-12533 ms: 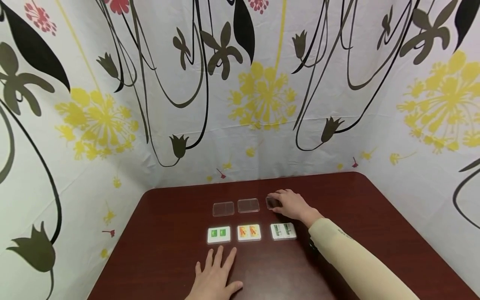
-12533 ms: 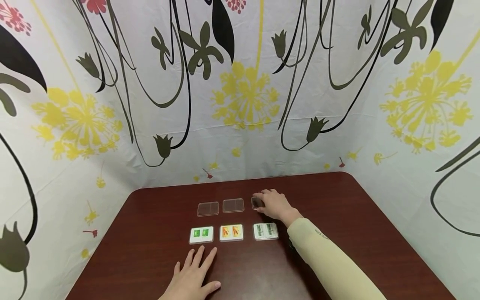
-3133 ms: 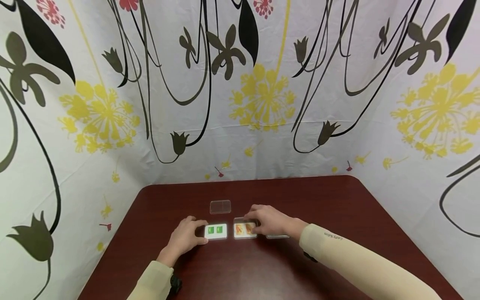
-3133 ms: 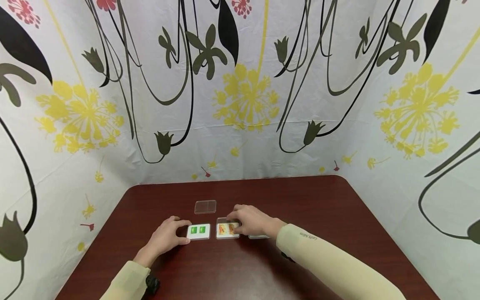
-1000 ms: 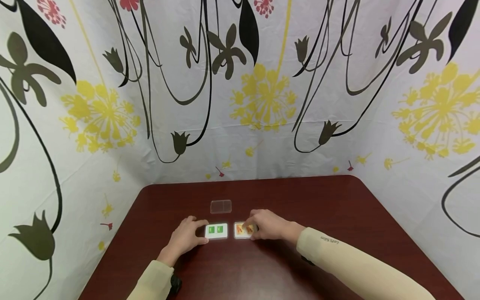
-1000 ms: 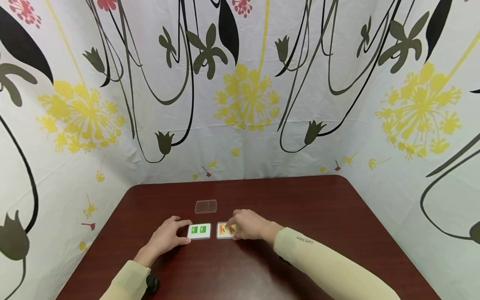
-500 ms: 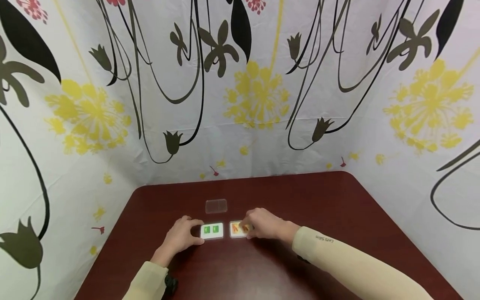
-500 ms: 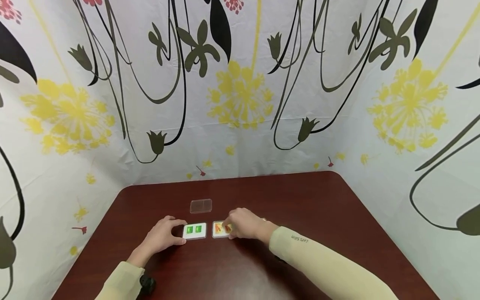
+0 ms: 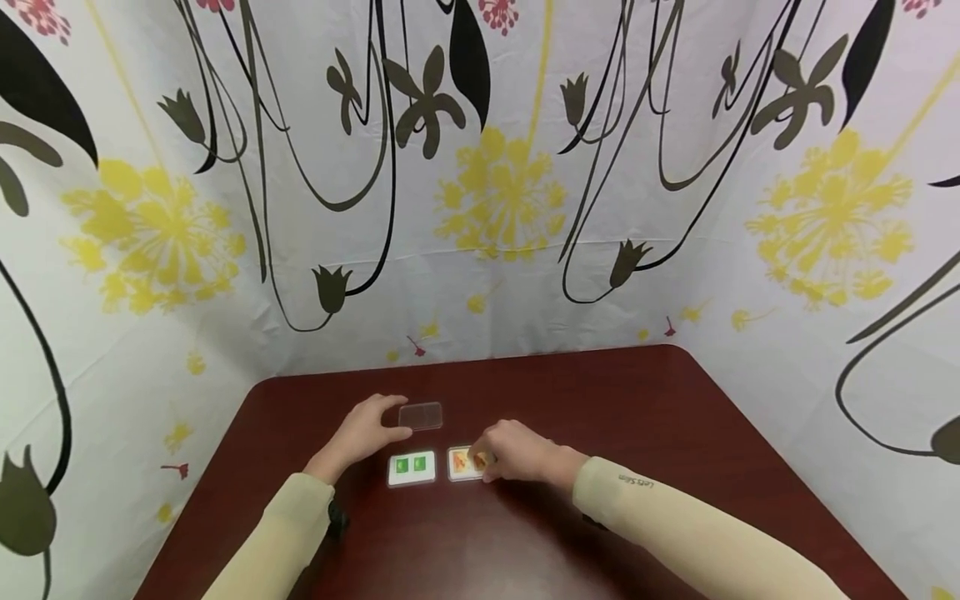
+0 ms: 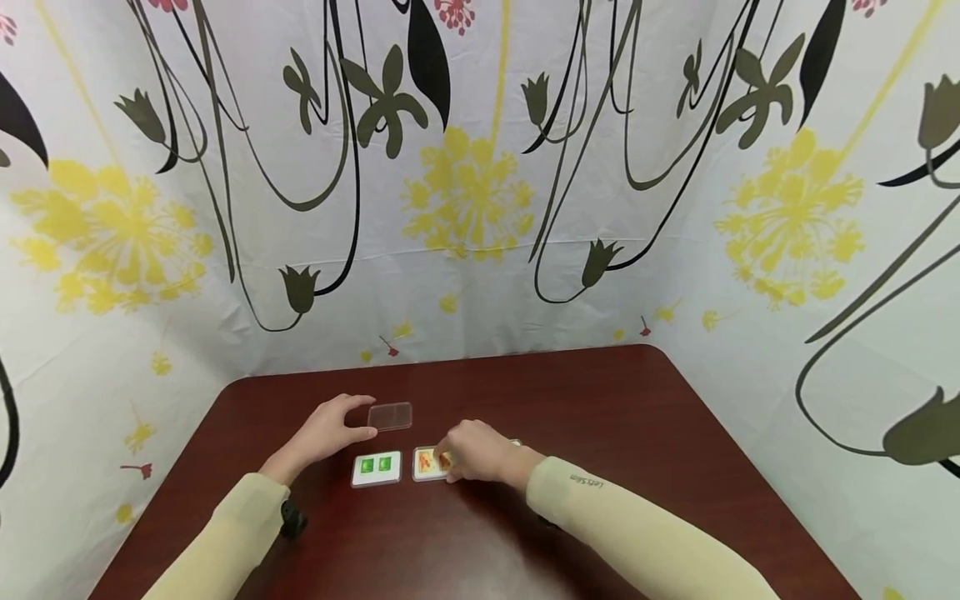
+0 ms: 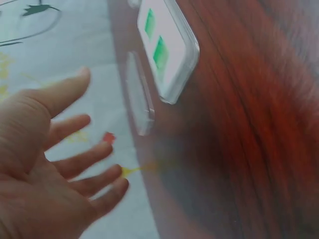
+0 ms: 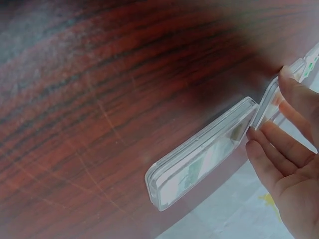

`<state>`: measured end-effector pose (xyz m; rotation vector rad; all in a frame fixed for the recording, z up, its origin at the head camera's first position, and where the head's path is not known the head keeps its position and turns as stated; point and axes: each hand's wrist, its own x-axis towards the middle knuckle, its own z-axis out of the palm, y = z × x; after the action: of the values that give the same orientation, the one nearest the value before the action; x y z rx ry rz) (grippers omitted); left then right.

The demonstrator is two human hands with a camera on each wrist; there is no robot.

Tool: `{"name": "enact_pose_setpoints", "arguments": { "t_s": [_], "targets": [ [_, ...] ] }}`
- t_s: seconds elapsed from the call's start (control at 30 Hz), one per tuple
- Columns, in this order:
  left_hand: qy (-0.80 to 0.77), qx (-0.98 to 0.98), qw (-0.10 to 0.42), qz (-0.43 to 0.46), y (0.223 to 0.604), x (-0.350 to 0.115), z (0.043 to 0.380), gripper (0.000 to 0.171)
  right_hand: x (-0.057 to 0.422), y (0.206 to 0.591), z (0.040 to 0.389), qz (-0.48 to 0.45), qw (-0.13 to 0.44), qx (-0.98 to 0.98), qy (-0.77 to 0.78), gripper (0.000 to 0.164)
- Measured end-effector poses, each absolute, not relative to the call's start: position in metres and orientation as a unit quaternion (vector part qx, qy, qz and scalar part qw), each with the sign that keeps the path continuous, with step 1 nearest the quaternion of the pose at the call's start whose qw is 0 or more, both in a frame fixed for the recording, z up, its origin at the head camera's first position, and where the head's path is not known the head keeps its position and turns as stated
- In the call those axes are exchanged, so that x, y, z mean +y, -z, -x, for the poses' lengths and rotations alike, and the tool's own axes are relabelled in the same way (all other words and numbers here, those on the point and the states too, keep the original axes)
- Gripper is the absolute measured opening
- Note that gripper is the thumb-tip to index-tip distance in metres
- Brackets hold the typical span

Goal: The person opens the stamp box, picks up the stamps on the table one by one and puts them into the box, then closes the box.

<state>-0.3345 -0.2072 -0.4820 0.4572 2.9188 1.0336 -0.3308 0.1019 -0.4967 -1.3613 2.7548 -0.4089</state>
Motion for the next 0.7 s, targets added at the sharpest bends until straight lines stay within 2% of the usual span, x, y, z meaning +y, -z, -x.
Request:
{"name": "enact_pose_setpoints", "arguments": {
  "t_s": [0.27, 0.5, 0.7],
  "targets": [
    [-0.313, 0.936, 0.006, -0.161, 0.5, -0.197, 0.367, 0.063, 0.101, 0.501, 0.331, 0.429, 0.023, 0.894, 0.126, 0.032],
    [-0.273, 0.949, 0.035, -0.155, 0.509, -0.189, 0.38, 0.071, 0.101, 0.502, 0.331, 0.433, 0.01, 0.893, 0.121, 0.033],
    [-0.241, 0.955, 0.029, -0.171, 0.512, -0.188, 0.385, 0.063, 0.1, 0.5, 0.329, 0.43, 0.012, 0.895, 0.119, 0.033]
  ]
}}
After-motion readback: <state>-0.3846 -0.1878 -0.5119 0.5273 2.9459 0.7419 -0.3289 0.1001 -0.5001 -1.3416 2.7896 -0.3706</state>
